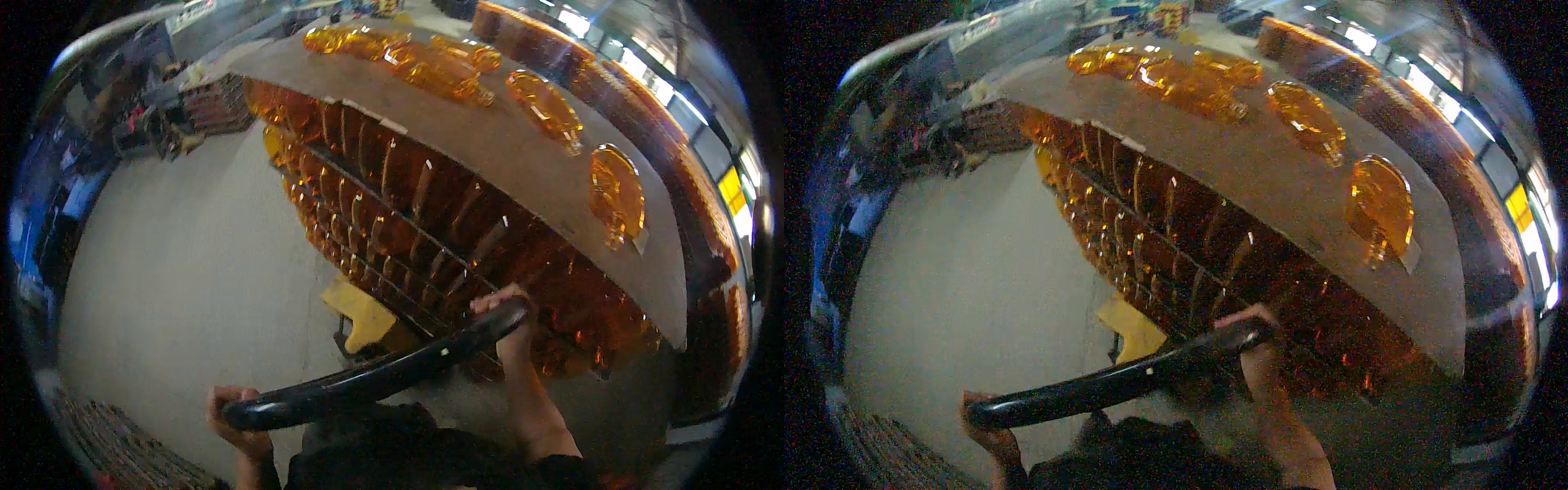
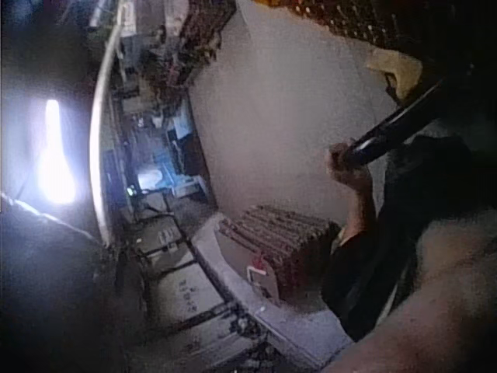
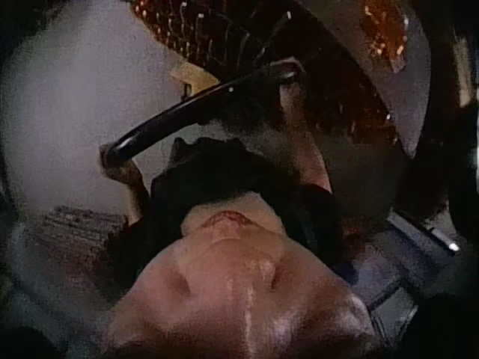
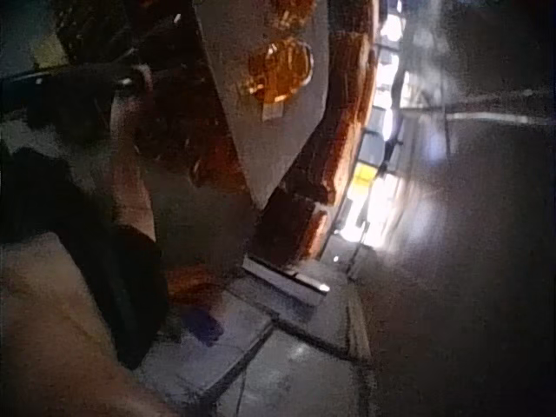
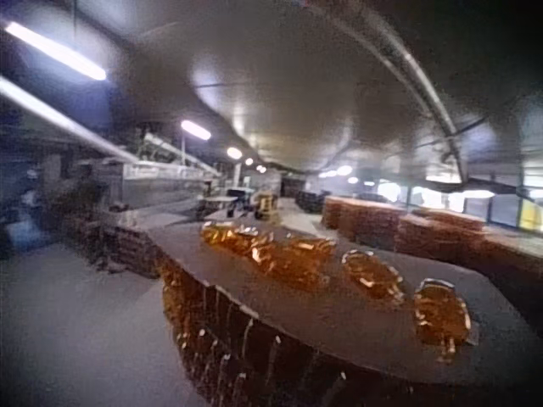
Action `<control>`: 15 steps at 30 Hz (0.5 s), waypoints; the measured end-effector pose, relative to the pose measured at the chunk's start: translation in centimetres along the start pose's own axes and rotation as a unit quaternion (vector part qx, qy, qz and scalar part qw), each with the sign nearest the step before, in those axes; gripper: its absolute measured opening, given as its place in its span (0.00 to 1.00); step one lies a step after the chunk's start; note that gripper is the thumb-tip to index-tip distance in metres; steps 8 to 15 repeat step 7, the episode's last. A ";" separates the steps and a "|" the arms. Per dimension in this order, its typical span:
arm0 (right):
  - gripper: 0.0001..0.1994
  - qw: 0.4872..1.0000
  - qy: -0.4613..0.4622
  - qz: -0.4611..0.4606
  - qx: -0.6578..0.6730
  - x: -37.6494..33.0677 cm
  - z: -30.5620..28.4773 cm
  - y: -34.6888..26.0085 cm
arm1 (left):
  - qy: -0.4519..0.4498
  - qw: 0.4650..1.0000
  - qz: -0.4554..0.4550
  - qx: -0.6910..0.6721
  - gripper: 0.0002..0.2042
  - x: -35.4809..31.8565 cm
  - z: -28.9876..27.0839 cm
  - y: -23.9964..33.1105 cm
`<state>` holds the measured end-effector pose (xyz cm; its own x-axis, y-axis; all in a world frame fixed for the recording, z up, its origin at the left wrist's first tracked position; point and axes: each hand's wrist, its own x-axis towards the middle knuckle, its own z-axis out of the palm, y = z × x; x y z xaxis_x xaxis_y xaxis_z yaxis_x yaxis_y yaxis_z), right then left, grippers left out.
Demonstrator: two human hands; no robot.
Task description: The person operates a manual pallet jack to transport a large stack of amber-colored bottles through a warehouse. They navigate the pallet jack between rows of stacked inventory, maneuvering around corners and other stored goods to reposition the load.
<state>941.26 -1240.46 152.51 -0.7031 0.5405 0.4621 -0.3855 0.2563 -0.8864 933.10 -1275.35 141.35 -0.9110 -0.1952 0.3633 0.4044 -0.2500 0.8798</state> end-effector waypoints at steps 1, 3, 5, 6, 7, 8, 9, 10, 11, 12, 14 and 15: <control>0.06 0.999 -0.006 0.006 0.039 1.9 -0.8 0.7 | 0.030 0.999 -0.004 0.024 0.09 -0.7 1.1 1.0; 0.06 1.000 0.009 0.021 0.004 3.1 -0.3 1.0 | 0.097 0.995 -0.013 0.021 0.09 -1.3 2.8 1.2; 0.07 0.998 0.037 0.043 -0.019 3.8 0.5 1.7 | 0.170 0.985 -0.027 -0.005 0.12 -1.9 4.0 1.1; 0.07 0.996 0.056 0.060 -0.022 4.1 1.0 2.1 | 0.189 0.981 -0.008 0.030 0.12 -1.6 4.0 0.3; 0.08 0.994 0.076 0.078 -0.026 4.4 1.4 2.5 | 0.194 0.980 -0.005 0.040 0.12 -4.0 2.3 -0.7; 0.08 0.994 0.076 0.078 -0.026 4.4 1.4 2.5 | 0.194 0.980 -0.005 0.040 0.12 -4.0 2.3 -0.7; 0.08 0.994 0.076 0.078 -0.026 4.4 1.4 2.5 | 0.194 0.980 -0.005 0.040 0.12 -4.0 2.3 -0.7; 0.08 0.994 0.076 0.078 -0.026 4.4 1.4 2.5 | 0.194 0.980 -0.005 0.040 0.12 -4.0 2.3 -0.7; 0.08 0.994 0.076 0.078 -0.026 4.4 1.4 2.5 | 0.194 0.980 -0.005 0.040 0.12 -4.0 2.3 -0.7; 0.08 0.994 0.076 0.078 -0.026 4.4 1.4 2.5 | 0.194 0.980 -0.005 0.040 0.12 -4.0 2.3 -0.7; 0.08 0.994 0.076 0.078 -0.026 4.4 1.4 2.5 | 0.194 0.980 -0.005 0.040 0.12 -4.0 2.3 -0.7; 0.08 0.994 0.076 0.078 -0.026 4.4 1.4 2.5 | 0.194 0.980 -0.005 0.040 0.12 -4.0 2.3 -0.7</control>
